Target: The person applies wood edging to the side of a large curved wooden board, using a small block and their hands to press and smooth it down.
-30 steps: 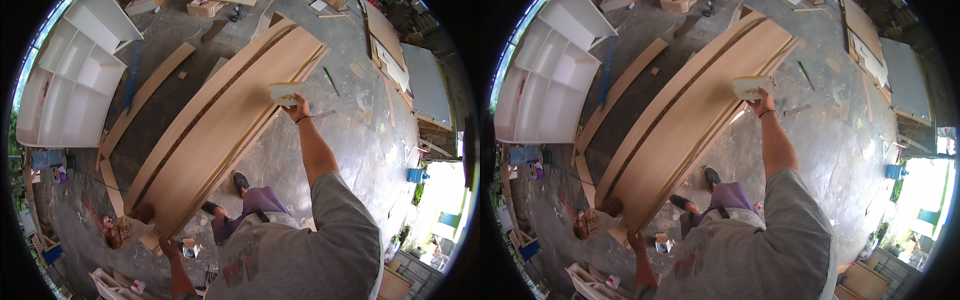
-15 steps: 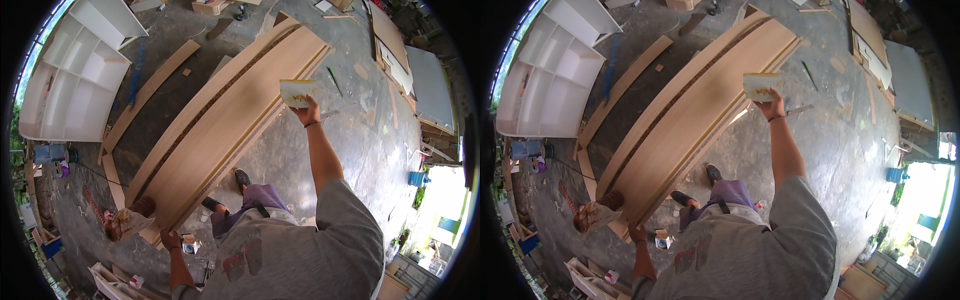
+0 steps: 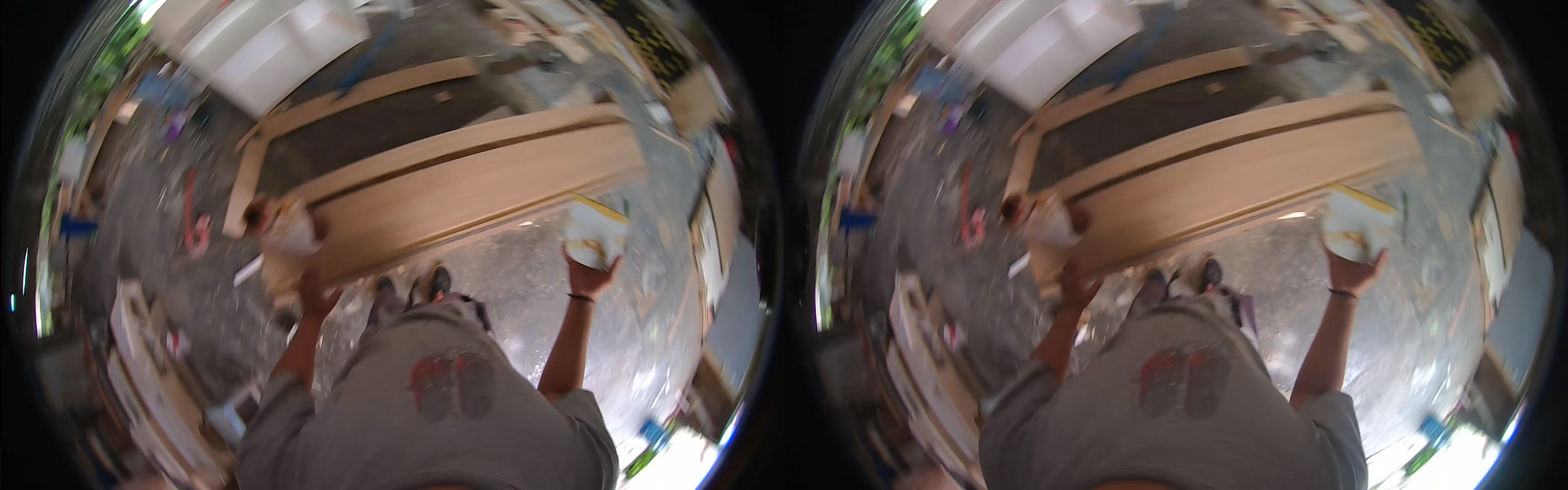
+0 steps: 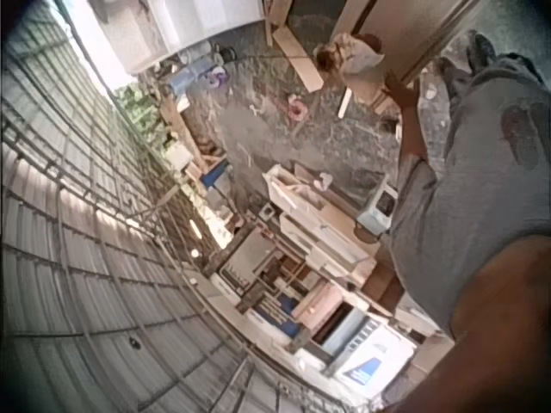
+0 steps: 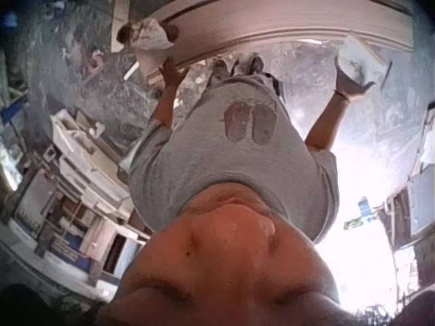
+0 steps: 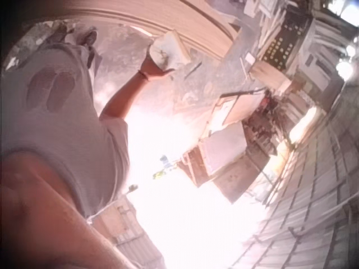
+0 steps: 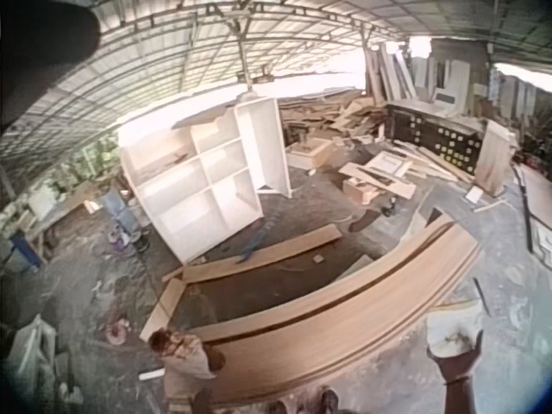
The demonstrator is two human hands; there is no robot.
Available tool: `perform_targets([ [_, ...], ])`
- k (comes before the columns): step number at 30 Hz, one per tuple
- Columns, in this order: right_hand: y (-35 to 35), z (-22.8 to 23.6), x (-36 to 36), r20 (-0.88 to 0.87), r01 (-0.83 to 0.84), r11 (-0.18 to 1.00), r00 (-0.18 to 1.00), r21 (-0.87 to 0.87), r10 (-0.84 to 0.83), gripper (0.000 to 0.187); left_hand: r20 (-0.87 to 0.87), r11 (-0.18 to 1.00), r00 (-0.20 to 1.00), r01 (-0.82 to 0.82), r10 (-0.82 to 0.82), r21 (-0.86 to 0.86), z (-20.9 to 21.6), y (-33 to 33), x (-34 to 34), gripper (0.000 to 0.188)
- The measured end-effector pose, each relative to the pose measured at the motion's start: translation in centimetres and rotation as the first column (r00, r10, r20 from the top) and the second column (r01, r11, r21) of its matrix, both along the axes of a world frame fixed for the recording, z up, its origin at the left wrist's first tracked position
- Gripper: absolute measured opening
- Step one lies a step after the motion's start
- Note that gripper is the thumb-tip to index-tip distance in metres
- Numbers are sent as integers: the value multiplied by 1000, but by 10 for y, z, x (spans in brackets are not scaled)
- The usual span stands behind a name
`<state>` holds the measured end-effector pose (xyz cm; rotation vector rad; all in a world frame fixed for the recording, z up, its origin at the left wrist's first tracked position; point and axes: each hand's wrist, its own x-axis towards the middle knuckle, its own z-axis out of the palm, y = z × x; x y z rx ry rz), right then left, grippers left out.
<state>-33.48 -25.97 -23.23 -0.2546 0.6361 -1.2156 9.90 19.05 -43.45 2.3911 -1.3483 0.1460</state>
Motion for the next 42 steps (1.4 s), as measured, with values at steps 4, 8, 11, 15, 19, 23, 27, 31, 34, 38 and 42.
perform_targets([
  [4, 16, -4, 10, -4, -78, 987, 997, -143, 78, 73, -164, 930, 967, -129, 194, 344, 40, -28, -11, 88],
  [8, 46, 7, 34, -52, -53, 992, 998, -114, 47, 74, -198, 945, 961, -127, 192, 302, 37, -10, -9, 89],
  [11, 65, 15, 39, -90, -29, 990, 996, -139, 17, 77, -236, 974, 958, -116, 161, 195, 37, -8, -10, 92],
  [15, 97, 26, 42, 36, -86, 978, 995, -188, 94, 82, -277, 945, 936, -272, 216, -182, 52, -14, -4, 108],
  [19, 127, 14, 42, 171, -182, 933, 955, -309, 243, 84, -400, 797, 900, -368, 176, -478, 95, -53, 31, 129],
  [23, 155, 28, 56, 265, -217, 910, 910, -353, 320, 82, -558, 678, 813, -317, -167, -663, 128, -110, 72, 134],
  [27, 200, 24, 59, 251, -238, 924, 915, -299, 317, 90, -672, 638, 719, -436, -177, -635, 105, -122, 90, 112],
  [31, 214, 32, 67, 336, -335, 902, 845, -274, 416, 102, -561, 673, 821, -356, -106, -649, 119, -119, 99, 88],
  [34, 224, 40, 71, 438, -343, 904, 792, -254, 424, 103, -440, 781, 884, -160, -158, -604, 141, -114, 101, 87],
  [38, 221, 73, 83, 442, -355, 888, 774, -291, 454, 104, -376, 829, 809, 226, -453, -512, 249, -128, 77, 80],
  [42, 216, 67, 60, 319, -395, 889, 833, -231, 452, 101, -402, 834, 732, 453, -550, -315, 321, -140, 41, 78],
])
